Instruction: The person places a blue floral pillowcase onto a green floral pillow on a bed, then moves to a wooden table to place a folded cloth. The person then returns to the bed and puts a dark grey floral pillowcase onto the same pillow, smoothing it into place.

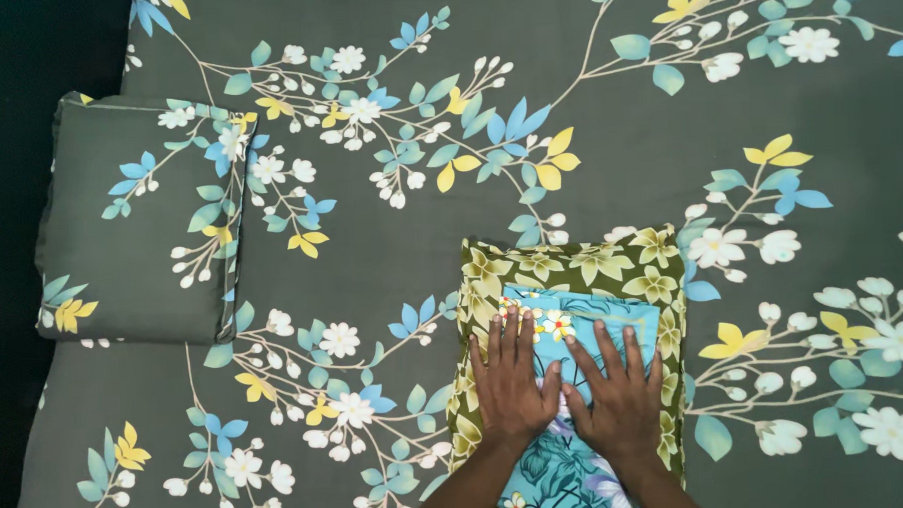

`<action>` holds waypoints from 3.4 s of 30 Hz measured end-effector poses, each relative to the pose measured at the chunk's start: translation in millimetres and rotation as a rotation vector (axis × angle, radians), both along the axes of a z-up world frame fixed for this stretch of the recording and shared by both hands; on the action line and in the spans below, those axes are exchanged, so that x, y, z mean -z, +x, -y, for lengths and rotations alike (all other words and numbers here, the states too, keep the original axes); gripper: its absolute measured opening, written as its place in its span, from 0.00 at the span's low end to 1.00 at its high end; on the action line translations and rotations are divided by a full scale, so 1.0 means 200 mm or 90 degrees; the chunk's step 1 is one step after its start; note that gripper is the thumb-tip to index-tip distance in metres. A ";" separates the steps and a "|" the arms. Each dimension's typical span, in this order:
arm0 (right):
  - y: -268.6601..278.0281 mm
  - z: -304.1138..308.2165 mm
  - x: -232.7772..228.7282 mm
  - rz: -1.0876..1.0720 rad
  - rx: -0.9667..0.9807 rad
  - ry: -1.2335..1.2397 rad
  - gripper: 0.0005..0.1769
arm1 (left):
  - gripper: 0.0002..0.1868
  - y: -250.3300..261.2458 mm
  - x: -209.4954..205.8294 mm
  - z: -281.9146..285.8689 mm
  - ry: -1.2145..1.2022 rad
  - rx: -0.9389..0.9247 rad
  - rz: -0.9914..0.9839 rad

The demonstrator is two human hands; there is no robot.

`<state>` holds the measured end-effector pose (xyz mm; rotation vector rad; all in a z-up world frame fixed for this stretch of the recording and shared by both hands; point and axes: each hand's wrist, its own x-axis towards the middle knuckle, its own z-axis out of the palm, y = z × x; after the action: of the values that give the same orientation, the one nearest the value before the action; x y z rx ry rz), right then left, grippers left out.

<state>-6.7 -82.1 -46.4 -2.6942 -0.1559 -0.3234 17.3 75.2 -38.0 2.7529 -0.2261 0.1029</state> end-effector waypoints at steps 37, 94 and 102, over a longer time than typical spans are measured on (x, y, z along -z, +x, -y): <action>-0.05 0.06 0.03 -0.034 -0.066 0.020 0.38 | 0.35 -0.07 0.07 -0.01 -0.080 -0.023 0.076; 0.14 0.24 -0.01 0.054 0.202 0.240 0.19 | 0.15 0.18 -0.09 -0.02 -0.215 -0.282 -0.035; 0.14 0.18 -0.10 0.109 0.174 0.123 0.11 | 0.17 0.16 -0.14 -0.03 -0.185 -0.231 0.077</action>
<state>22.2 -118.6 -27.2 -2.4930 0.1867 -0.6193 49.0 81.1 -10.8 2.4691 0.2421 0.3676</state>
